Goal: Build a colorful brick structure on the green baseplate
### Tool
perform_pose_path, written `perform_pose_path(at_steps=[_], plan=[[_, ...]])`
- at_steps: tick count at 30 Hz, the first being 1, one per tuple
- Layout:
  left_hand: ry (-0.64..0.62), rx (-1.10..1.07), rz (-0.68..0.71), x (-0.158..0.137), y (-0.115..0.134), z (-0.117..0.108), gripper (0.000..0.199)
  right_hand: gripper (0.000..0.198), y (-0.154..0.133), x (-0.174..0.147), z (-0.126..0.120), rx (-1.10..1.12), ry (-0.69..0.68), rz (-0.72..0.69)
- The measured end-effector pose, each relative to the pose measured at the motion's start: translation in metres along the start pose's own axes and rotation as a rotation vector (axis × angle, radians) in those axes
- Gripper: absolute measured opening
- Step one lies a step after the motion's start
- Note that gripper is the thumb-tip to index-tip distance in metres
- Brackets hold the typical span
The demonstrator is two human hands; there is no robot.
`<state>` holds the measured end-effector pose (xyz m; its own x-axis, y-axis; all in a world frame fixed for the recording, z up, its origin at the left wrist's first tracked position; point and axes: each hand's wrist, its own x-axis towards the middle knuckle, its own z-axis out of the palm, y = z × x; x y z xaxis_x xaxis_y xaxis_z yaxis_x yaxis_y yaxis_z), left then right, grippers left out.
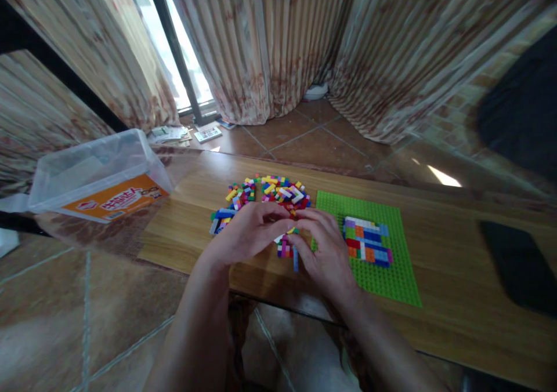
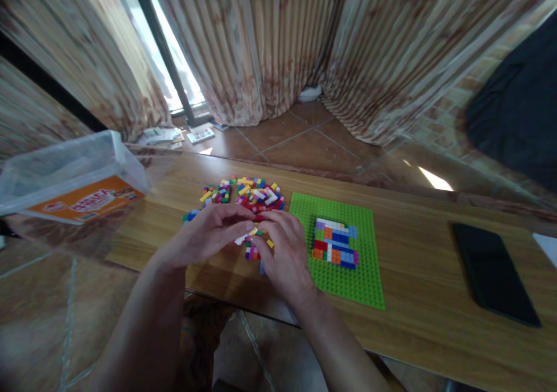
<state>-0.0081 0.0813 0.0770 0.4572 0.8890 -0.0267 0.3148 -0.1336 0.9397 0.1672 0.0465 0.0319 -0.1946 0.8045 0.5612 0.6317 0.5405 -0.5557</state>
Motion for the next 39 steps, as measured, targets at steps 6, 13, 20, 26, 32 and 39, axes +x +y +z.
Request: perform_pose_path(at_steps=[6, 13, 20, 26, 32, 39], plan=[[-0.064, -0.096, -0.028, 0.002, 0.005, 0.004, 0.023, 0.008, -0.001, 0.002, -0.008, 0.149, 0.08, 0.073], [-0.072, -0.104, -0.076, 0.003, 0.004, 0.007, 0.019, 0.008, 0.0, 0.003, -0.011, 0.181, 0.03, 0.056], [-0.095, -0.039, -0.073, 0.001, 0.002, 0.008, 0.02, 0.008, 0.001, 0.004, -0.013, 0.24, -0.029, 0.065], [-0.056, -0.093, -0.029, 0.0, 0.007, 0.005, 0.021, 0.009, 0.005, 0.004, -0.015, 0.294, -0.058, 0.109], [0.069, 0.075, -0.065, 0.006, -0.001, 0.006, 0.023, 0.009, 0.018, 0.001, -0.011, -0.157, -0.158, 0.105], [0.09, 0.408, -0.12, 0.012, -0.006, 0.016, 0.023, 0.012, 0.02, 0.001, -0.007, -0.193, -0.203, 0.154]])
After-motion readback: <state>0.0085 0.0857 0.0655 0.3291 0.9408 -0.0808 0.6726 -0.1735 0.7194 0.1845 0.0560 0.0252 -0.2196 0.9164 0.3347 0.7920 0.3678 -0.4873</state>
